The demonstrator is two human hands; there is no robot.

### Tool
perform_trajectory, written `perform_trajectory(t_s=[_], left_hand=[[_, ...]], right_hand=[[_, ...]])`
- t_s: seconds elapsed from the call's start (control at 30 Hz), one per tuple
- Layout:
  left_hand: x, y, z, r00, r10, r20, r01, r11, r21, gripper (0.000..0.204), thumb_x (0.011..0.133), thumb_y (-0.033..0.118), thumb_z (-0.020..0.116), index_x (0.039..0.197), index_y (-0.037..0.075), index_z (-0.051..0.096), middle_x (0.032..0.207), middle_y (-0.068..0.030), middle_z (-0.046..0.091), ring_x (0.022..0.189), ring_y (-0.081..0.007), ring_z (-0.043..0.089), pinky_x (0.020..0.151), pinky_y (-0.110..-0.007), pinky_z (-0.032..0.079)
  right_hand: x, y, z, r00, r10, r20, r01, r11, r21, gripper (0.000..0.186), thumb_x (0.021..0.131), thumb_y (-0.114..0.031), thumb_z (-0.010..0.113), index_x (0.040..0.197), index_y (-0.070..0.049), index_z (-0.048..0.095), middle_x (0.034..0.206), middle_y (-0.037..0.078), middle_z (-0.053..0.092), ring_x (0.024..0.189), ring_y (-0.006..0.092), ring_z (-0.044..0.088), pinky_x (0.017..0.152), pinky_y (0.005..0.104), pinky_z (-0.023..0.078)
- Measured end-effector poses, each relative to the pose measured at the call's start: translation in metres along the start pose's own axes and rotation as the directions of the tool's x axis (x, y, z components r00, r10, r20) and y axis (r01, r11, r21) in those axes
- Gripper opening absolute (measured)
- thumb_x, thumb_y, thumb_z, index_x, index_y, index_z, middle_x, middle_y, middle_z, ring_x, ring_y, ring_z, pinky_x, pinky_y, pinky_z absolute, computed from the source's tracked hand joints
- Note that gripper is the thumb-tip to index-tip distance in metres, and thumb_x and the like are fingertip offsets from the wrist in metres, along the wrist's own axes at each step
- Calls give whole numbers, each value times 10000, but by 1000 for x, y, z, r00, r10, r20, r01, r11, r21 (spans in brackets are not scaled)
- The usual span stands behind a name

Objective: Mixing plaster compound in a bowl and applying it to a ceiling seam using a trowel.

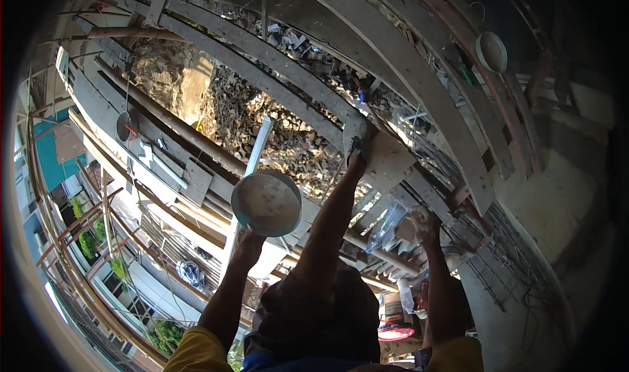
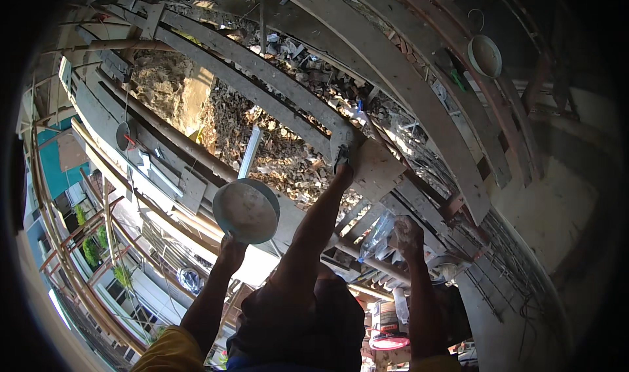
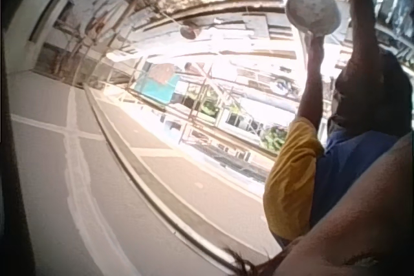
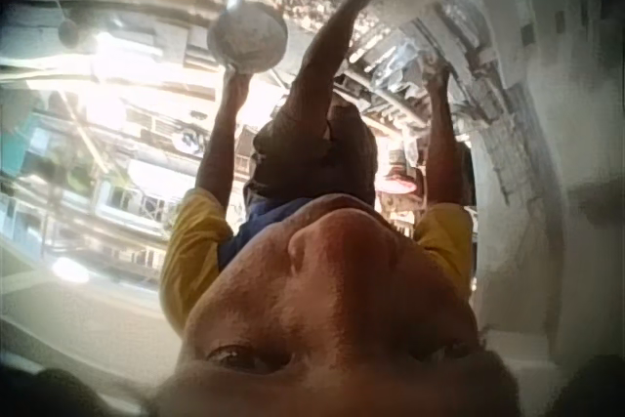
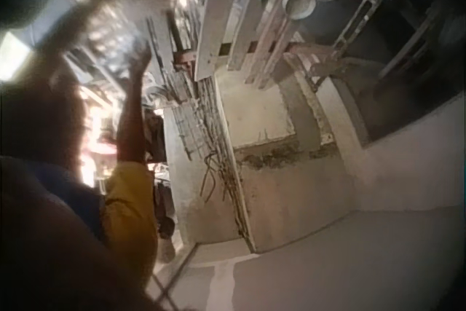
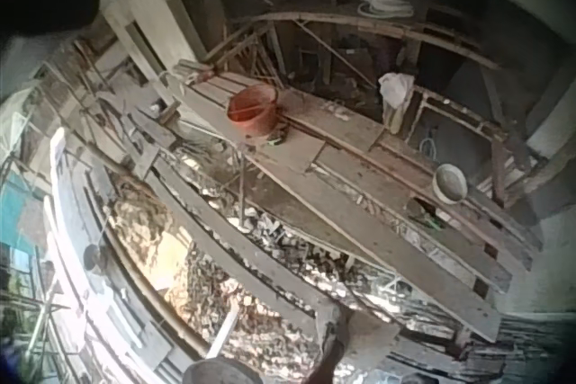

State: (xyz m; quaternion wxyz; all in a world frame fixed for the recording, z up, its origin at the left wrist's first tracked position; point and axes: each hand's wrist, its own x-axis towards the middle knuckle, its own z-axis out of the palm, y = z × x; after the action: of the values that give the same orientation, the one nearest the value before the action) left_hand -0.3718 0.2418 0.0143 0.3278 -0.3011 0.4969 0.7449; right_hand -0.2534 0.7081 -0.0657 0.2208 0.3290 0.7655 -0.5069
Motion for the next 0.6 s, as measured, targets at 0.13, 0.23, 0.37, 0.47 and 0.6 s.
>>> perform_trajectory(t_s=[0.13, 0.23, 0.37, 0.47, 0.6], left_hand=[[75, 27, 43, 997, -76, -5, 77, 992, 105, 657, 911, 386, 573, 1347, -51, 348, 1389, -166, 418, 1269, -263, 429, 1091, -421, 324], [100, 55, 79, 995, 1, -100, -9, 996, -88, 602, 918, 377, 572, 1293, -68, 419, 1311, -168, 496, 1222, -249, 473, 1053, -389, 362], [134, 93, 125, 995, -3, -103, -1, 999, -32, 682, 882, 442, 606, 1295, -63, 411, 1279, -160, 510, 1187, -239, 490, 1008, -368, 403], [135, 115, 146, 995, -63, -78, 57, 995, -80, 844, 817, 494, 643, 1414, 37, 260, 1389, -134, 403, 1294, -270, 392, 1111, -425, 299], [143, 121, 176, 990, -49, -133, 44, 998, -41, 759, 858, 457, 615, 1379, -6, 313, 1361, -150, 439, 1276, -271, 417, 1083, -389, 334]], right_hand=[[126, -11, -22, 1000, 28, 9, -29, 992, 120, 283, 866, -141, 614, 1105, 7, 586, 1064, 180, 626, 914, 213, 640, 786, 319, 510], [194, -95, -15, 978, 0, 210, 10, 999, -46, 326, 865, -154, 608, 1159, -19, 565, 1115, 168, 602, 908, 198, 634, 777, 310, 509], [287, -164, 6, 904, -84, 419, 251, 898, -362, 318, 850, -174, 591, 1106, 12, 573, 898, 169, 628, 811, 242, 633, 711, 330, 520], [347, -197, 23, 837, 111, 536, -38, 989, -144, 516, 760, -113, 579, 1262, -6, 528, 828, 245, 628, 715, 297, 631, 643, 368, 487], [398, -201, 31, 842, -201, 501, 384, 875, -295, 554, 721, 14, 535, 1275, -5, 529, 678, 160, 602, 591, 164, 583, 558, 311, 477]])
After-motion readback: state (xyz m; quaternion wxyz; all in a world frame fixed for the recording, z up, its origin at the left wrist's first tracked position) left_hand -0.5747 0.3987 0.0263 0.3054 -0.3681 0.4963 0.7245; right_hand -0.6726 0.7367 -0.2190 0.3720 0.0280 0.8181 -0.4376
